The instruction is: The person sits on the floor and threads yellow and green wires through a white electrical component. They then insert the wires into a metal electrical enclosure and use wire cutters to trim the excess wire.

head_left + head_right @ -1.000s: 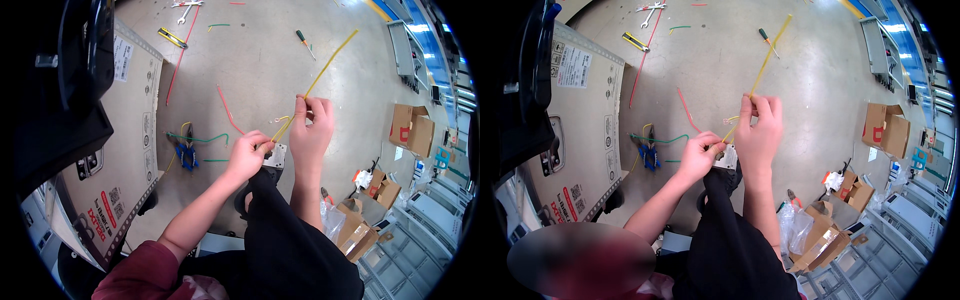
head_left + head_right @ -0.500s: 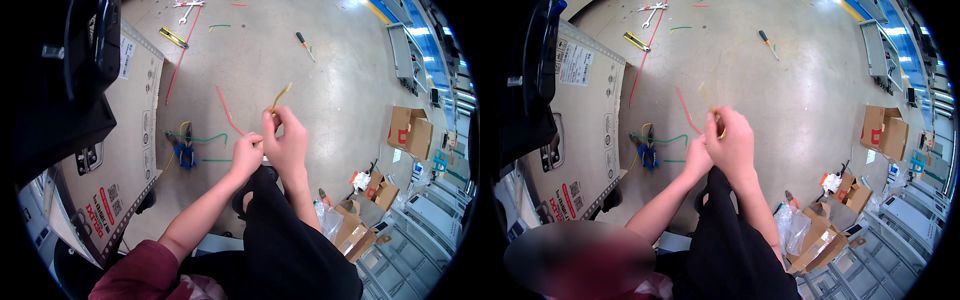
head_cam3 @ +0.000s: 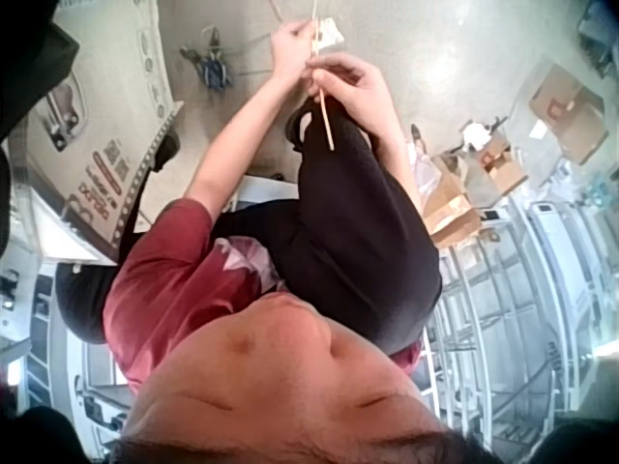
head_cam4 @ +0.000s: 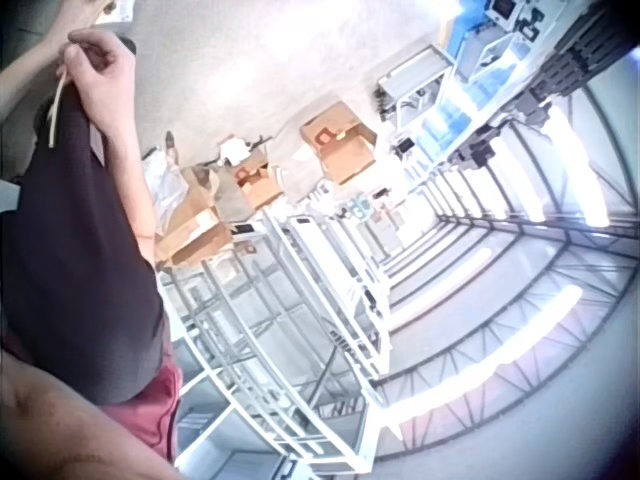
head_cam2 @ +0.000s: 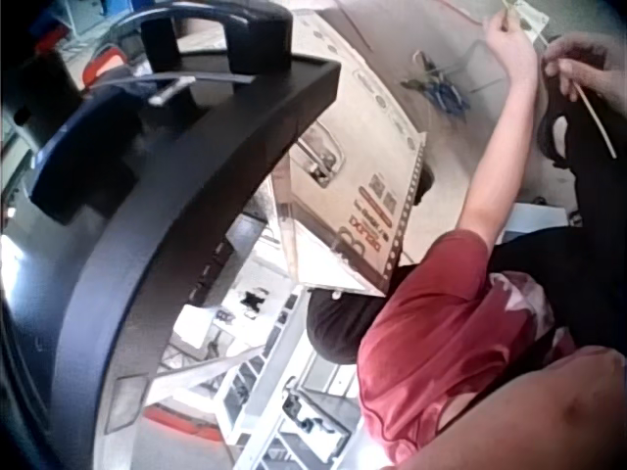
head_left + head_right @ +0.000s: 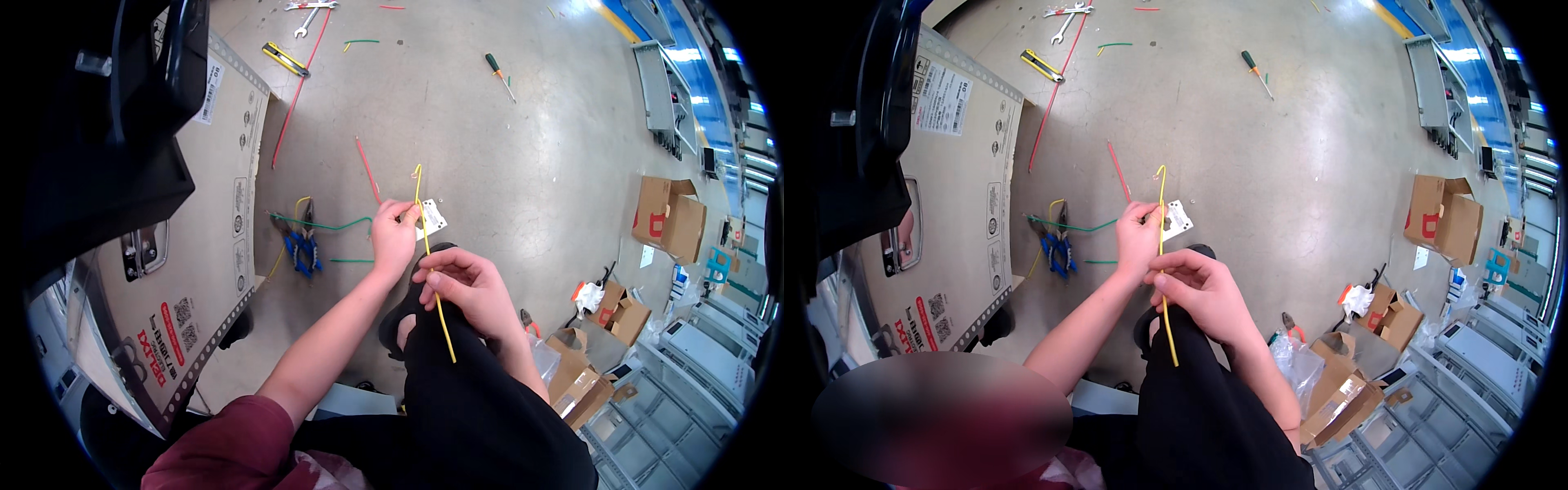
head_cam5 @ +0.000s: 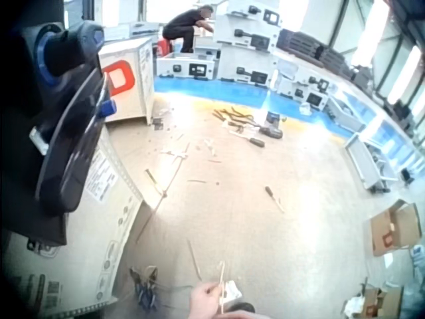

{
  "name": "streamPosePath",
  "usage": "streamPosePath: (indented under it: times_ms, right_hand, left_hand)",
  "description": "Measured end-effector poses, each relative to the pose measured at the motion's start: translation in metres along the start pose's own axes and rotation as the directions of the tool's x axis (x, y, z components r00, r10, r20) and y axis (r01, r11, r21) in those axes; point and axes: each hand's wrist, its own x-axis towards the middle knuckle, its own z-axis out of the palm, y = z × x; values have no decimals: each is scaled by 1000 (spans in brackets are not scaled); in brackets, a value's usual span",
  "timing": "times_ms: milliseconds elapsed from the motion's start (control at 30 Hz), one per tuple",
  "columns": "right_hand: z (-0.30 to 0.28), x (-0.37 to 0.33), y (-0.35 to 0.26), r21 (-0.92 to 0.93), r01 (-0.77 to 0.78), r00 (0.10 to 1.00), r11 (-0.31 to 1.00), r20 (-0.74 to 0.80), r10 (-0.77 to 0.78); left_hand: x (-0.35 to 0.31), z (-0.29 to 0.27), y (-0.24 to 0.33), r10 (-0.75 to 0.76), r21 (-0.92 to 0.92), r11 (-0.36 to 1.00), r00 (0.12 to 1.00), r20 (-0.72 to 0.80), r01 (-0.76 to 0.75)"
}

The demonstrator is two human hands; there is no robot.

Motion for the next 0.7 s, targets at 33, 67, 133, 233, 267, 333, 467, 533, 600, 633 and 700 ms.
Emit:
streamPosePath:
  times_ms: [33, 67, 133, 233, 267, 333, 467, 533, 600, 633, 700]
  right_hand:
    - [-4, 0, 5, 100, -30, 1000, 995, -2, 31]
    - [-6, 0, 7, 198, -60, 998, 978, -1, 62]
    - [-10, -4, 7, 257, -152, 988, 954, 13, 154]
    - [-42, -16, 13, 278, -330, 941, 902, 169, 293]
    - [-48, -18, 15, 235, -335, 940, 912, 150, 306]
    - [-56, -21, 17, 147, -343, 937, 928, 114, 329]
    - [-53, -12, 31, -245, -153, 988, 957, -72, 139]
    - [-46, 0, 45, -440, 40, 976, 897, -176, -130]
    - [-45, 16, 55, -591, 192, 915, 784, -181, -360]
    - [-45, 25, 63, -564, 209, 896, 799, -217, -388]
    - [-45, 46, 71, -441, 294, 852, 848, -281, -442]
  left_hand:
    - [4, 0, -1, 9, 19, 1000, 1000, -1, -9]
    - [9, 2, -2, 18, 39, 999, 1000, -2, -17]
    - [18, 1, -3, 95, 79, 993, 995, -41, -91]
    - [33, -3, 1, 211, 162, 966, 976, -60, -199]
    - [37, -4, 2, 222, 173, 962, 974, -52, -210]
    - [45, -8, 2, 245, 195, 953, 969, -37, -234]
    - [51, -4, 7, 178, 178, 968, 984, -1, -175]
    - [49, -1, 10, 77, 159, 984, 996, 34, -81]
    - [47, 1, 11, -9, 135, 991, 998, 65, 0]
    - [44, 4, 11, -44, 118, 992, 996, 81, 35]
    - [37, 7, 10, -77, 119, 991, 991, 113, 63]
